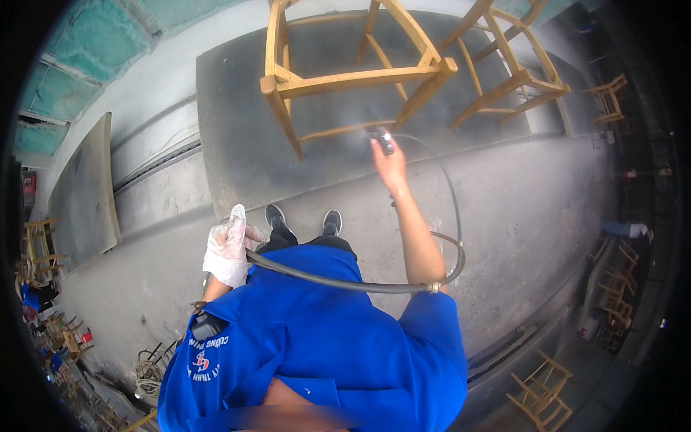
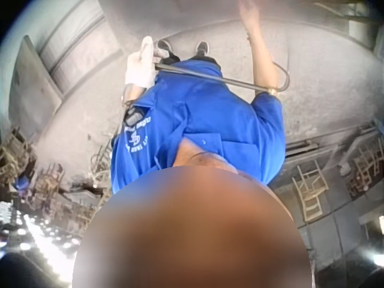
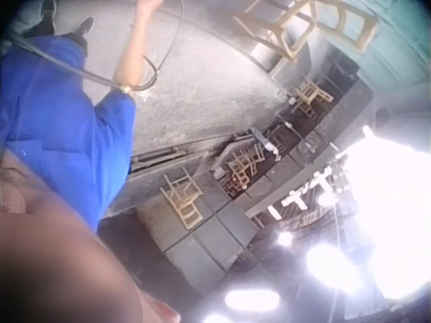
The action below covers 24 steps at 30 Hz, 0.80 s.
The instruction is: The person uses a spray gun to apply finish to multiple wooden chair frames in a workshop. They rotate each chair to coat all sides, then move to the next chair and repeat the process.
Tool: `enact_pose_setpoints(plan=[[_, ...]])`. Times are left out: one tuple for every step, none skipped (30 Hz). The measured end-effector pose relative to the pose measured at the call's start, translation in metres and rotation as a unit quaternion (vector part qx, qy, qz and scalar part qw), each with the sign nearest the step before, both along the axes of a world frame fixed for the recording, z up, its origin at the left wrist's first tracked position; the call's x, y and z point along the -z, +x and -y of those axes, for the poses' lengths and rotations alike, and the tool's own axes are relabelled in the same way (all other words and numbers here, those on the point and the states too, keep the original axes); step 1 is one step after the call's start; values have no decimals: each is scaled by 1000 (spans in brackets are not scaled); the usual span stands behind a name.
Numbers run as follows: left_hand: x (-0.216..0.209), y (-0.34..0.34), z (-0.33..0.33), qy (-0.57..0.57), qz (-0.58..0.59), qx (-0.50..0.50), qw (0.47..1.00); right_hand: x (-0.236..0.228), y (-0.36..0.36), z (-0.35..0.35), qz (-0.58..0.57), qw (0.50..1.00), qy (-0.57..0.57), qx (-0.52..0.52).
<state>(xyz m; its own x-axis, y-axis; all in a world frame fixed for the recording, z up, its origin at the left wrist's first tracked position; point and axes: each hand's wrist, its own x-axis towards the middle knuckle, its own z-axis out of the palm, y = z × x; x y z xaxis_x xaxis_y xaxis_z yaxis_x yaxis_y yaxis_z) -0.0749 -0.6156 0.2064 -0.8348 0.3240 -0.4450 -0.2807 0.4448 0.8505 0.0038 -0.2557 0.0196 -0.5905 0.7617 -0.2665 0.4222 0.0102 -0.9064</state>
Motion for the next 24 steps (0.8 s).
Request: enact_pose_setpoints(plan=[[1, 3, -1, 1, 0, -1, 1000, -2, -6, 14, -26, 1000, -13, -9], [1, 5, -1, 2, -1, 1, 1000, -5, -12, 26, -34, 999, -31, -18], [1, 7, 0, -7, 3, 9, 1000, -11, -15, 36, -35, 998, -35, -35], [1, 8, 0, -14, 6, 21, 1000, -19, -16, 46, -35, 997, -39, -52], [1, 8, 0, -35, 9, 25, 999, -29, -17, 54, -29, 996, -44, -66], [1, 8, -1, -10, 10, 31, 999, -40, -15, 61, -54, 993, -68, -79], [1, 8, -2, 2, 9, 29, 1000, -53, -11, 64, -64, 992, -73, -80], [1, 7, -3, 20, 1, 34, 999, -68, -4, 65, -65, 992, -80, -78], [1, 6, -4, 23, 13, 31, 999, -82, 3, 66, -66, 991, -86, -75], [1, 4, -5, 32, 19, 35, 999, -96, 12, 62, -85, 990, -89, -63], [1, 3, -7, 48, 15, 41, 998, -111, 25, 56, -77, 995, -58, -37], [1, 2, -10, 42, 30, 36, 998, -126, 41, 48, -69, 997, -28, -9], [2, 2, -12, 43, 35, 34, 998, -140, 54, 37, -84, 996, 7, 5], [3, 3, -14, 41, 38, 30, 998, -151, 65, 26, -82, 994, 50, 60], [5, 3, -18, 63, 50, 26, 996, -160, 77, 15, -100, 985, 97, 99], [7, 5, -21, 81, 60, 19, 995, -168, 85, 2, -114, 971, 172, 121], [8, 6, -23, 98, 70, 11, 993, -176, 88, -11, -126, 951, 245, 142], [10, 7, -25, 101, 74, 19, 992, -179, 95, -15, -129, 931, 296, 171], [13, 8, -27, 103, 78, 25, 991, -182, 100, -20, -127, 936, 289, 156], [14, 9, -29, 103, 88, 22, 990, -186, 104, -22, -120, 946, 263, 148], [17, 9, -32, 110, 67, 37, 991, -186, 104, -23, -114, 955, 235, 139], [18, 9, -33, 111, 54, 47, 991, -186, 103, -19, -154, 958, 215, 114], [19, 10, -34, 120, 39, 52, 991, -185, 101, -14, -169, 963, 188, 95], [19, 10, -35, 115, 48, 54, 991, -183, 97, -8, -183, 967, 160, 75]])
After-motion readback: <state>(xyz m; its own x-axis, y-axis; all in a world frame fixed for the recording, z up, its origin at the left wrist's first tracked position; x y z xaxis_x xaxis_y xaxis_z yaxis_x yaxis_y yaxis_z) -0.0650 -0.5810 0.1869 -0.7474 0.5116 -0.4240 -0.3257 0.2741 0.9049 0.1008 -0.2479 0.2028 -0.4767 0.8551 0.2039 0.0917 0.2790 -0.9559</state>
